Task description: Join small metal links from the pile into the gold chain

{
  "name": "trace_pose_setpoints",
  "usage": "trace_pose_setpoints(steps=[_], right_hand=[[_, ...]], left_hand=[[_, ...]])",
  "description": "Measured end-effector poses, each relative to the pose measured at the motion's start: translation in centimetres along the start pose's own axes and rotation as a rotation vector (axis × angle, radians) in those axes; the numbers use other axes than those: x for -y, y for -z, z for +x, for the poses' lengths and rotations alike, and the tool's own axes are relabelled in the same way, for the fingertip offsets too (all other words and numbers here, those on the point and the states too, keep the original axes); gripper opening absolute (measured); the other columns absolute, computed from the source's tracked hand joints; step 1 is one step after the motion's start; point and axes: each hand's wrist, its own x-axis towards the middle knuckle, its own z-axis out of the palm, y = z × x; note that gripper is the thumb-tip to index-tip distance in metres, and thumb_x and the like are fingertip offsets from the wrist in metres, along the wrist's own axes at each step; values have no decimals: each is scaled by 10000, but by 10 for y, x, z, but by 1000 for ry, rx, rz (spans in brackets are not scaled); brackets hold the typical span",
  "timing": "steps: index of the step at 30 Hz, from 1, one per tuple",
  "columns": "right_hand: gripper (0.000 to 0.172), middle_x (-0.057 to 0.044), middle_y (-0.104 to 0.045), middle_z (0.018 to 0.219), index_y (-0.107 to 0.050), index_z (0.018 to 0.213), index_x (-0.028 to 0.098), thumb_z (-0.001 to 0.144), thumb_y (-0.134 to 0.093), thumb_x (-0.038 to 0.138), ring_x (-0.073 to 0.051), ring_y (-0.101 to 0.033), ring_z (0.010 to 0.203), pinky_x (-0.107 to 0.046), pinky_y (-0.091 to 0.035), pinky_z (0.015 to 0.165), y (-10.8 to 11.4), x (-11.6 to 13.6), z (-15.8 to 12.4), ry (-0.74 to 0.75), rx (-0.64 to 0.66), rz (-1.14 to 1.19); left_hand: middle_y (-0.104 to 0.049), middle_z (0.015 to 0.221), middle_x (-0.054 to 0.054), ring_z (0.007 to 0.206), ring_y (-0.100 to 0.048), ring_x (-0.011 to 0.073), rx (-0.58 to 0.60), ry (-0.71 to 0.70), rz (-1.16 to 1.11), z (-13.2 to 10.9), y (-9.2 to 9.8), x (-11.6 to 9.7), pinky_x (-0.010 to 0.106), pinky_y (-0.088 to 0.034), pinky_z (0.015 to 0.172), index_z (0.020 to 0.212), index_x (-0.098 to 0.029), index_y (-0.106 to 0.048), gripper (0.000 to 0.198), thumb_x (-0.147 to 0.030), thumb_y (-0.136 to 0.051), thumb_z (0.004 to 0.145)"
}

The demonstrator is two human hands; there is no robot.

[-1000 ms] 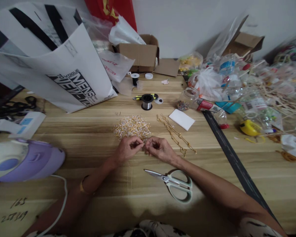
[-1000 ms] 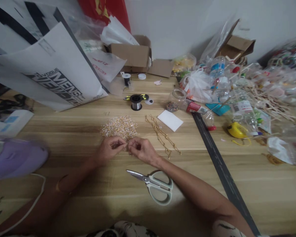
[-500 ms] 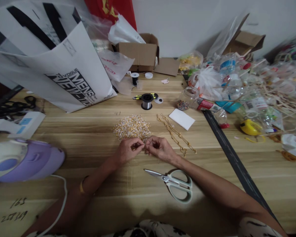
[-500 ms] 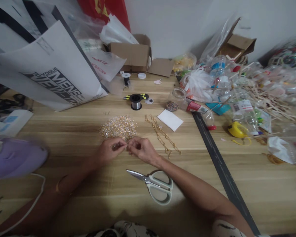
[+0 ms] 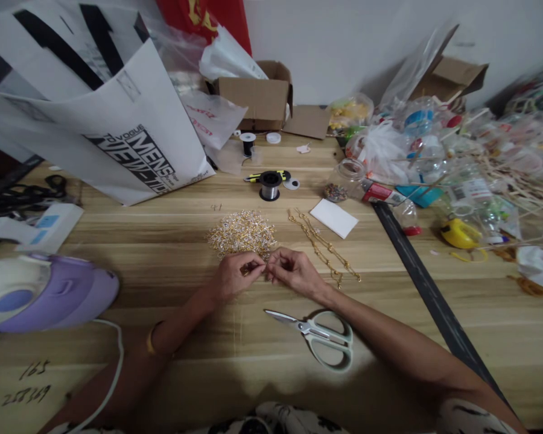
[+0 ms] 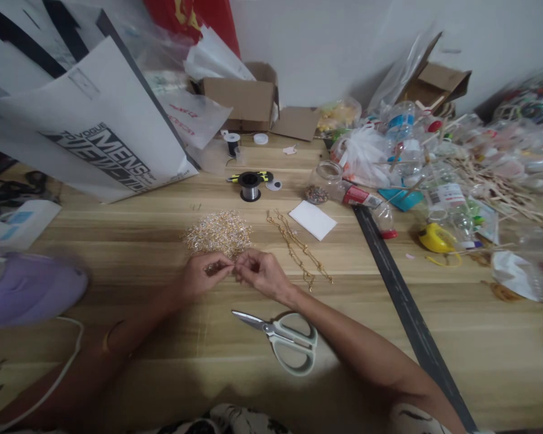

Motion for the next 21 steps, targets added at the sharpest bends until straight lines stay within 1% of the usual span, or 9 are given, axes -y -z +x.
trace_pose_setpoints(steps=[3, 8, 15, 21], right_hand=[[197, -16, -611, 639, -548, 790, 140, 816, -572, 334, -92, -560, 536, -201, -459, 531, 0, 1, 0, 0, 0, 7], [189, -16, -609, 635, -548, 800, 138, 822, -565, 325, -88, -557, 529, -193, -449, 517, 0, 0, 0, 0, 0, -11], [198, -18, -616, 641, -547, 800, 142, 813, -574, 337, -93, -565, 542, -199, -469, 533, -1, -2, 0, -8, -6, -2], [176, -15, -607, 642, -547, 799, 139, 815, -568, 313, -86, -559, 533, -191, -465, 524, 0, -1, -1, -1, 18, 3]], left_hand=[[-645, 623, 1, 556, -558, 90, 1, 10, 9, 0, 0, 1, 177, -415, 548, 696, -149, -630, 100, -148, -559, 766], [-645, 619, 1, 547, -555, 88, -11, -8, 24, 0, -1, 2, 179, -417, 545, 694, -150, -630, 97, -151, -562, 764], [-652, 620, 0, 549, -561, 90, -11, 3, 30, 1, 0, 0, 182, -413, 548, 691, -155, -635, 102, -157, -562, 763], [-656, 633, 8, 565, -569, 97, -25, 18, 8, 0, 0, 0, 185, -420, 555, 695, -150, -634, 105, -150, -553, 762]])
